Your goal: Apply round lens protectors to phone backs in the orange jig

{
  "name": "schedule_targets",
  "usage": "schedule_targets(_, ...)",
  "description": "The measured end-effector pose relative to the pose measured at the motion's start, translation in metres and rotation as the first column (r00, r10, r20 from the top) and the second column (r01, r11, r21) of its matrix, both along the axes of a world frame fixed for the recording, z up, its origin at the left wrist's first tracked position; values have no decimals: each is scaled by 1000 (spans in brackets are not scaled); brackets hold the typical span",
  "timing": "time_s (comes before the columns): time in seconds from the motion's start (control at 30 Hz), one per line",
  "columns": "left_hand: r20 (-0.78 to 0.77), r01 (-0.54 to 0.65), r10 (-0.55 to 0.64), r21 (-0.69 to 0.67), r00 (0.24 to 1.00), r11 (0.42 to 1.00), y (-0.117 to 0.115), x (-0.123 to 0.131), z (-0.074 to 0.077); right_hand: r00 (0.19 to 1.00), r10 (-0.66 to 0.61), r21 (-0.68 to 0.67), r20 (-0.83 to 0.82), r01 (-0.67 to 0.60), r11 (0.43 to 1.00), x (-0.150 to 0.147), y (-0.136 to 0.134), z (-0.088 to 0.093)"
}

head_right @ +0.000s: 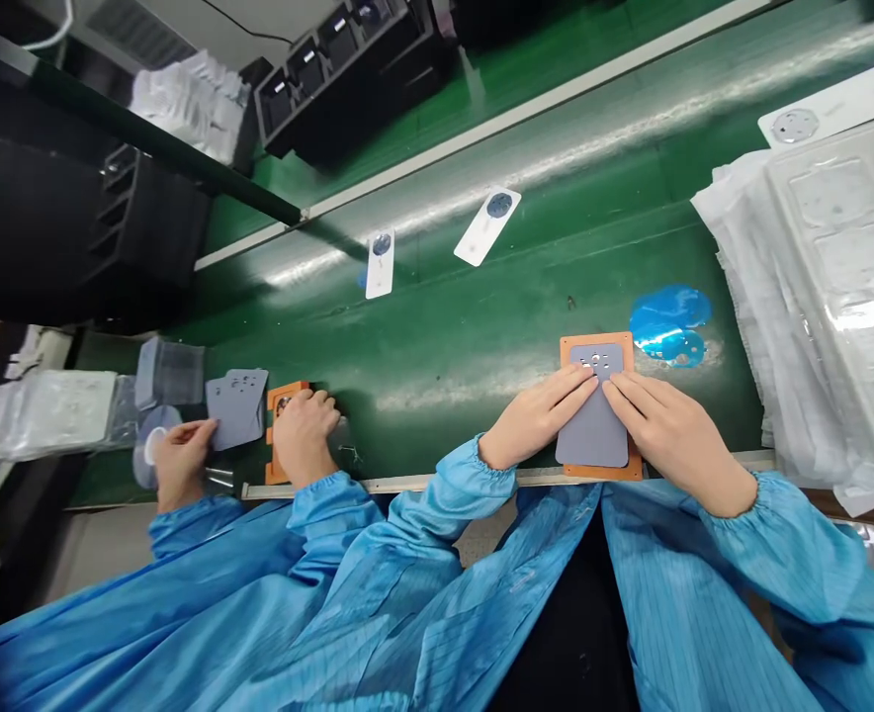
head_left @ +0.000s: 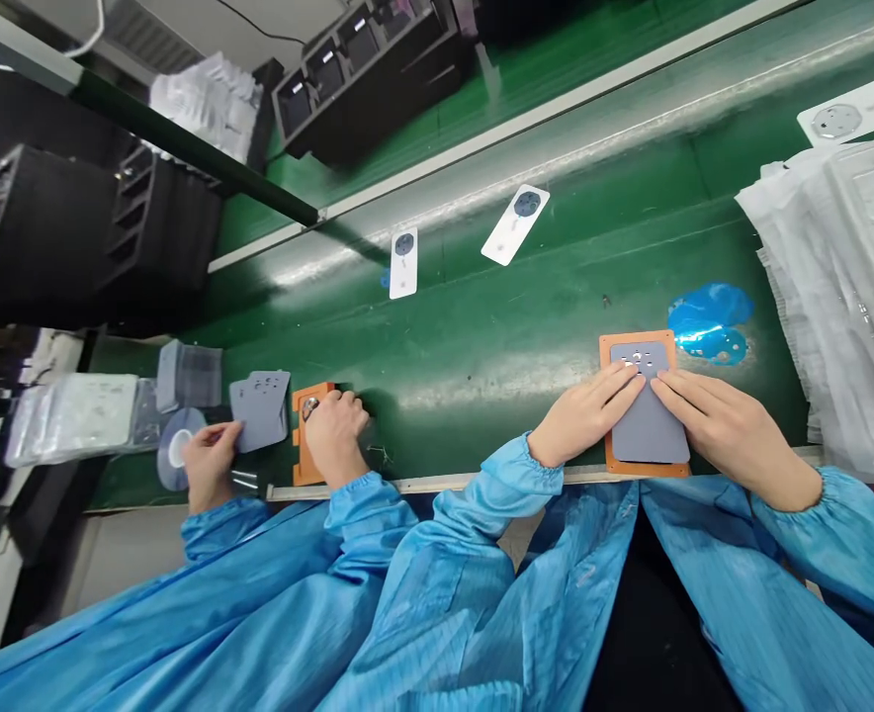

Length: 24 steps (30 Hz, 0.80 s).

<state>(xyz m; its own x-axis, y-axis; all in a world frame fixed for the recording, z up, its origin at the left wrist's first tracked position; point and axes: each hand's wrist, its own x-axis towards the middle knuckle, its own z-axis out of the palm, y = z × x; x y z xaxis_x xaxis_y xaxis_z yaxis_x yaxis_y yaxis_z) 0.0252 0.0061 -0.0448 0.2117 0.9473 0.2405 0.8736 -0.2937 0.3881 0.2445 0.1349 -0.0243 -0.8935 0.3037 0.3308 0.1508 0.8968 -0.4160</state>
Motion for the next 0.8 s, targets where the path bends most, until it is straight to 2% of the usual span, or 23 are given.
schedule_targets(0.17,-203,-41,29,-56,979,998,0,0,3,997,38,151,66,-48,987,-4,12,-6)
schedule_targets(0.3,-304,-63,27,-112,952,992,3,-4,4,988,55,230,147,-88,969,-14,17,-12)
schedule_targets(0.53,-340,-104,79,-58,937,993,0,5,-2,973,11,208,229,-60,976,-23,1,-12)
schedule_targets(0.67,-339,-110,99,-13,936,994,-6,13,-5,967,35,210,251,-90,973,-17,-3,-10)
schedule_targets(0.8,-298,-139,120,-44,947,989,-15,21,-6,964,54,187,262,-105,977,-7,-7,-9)
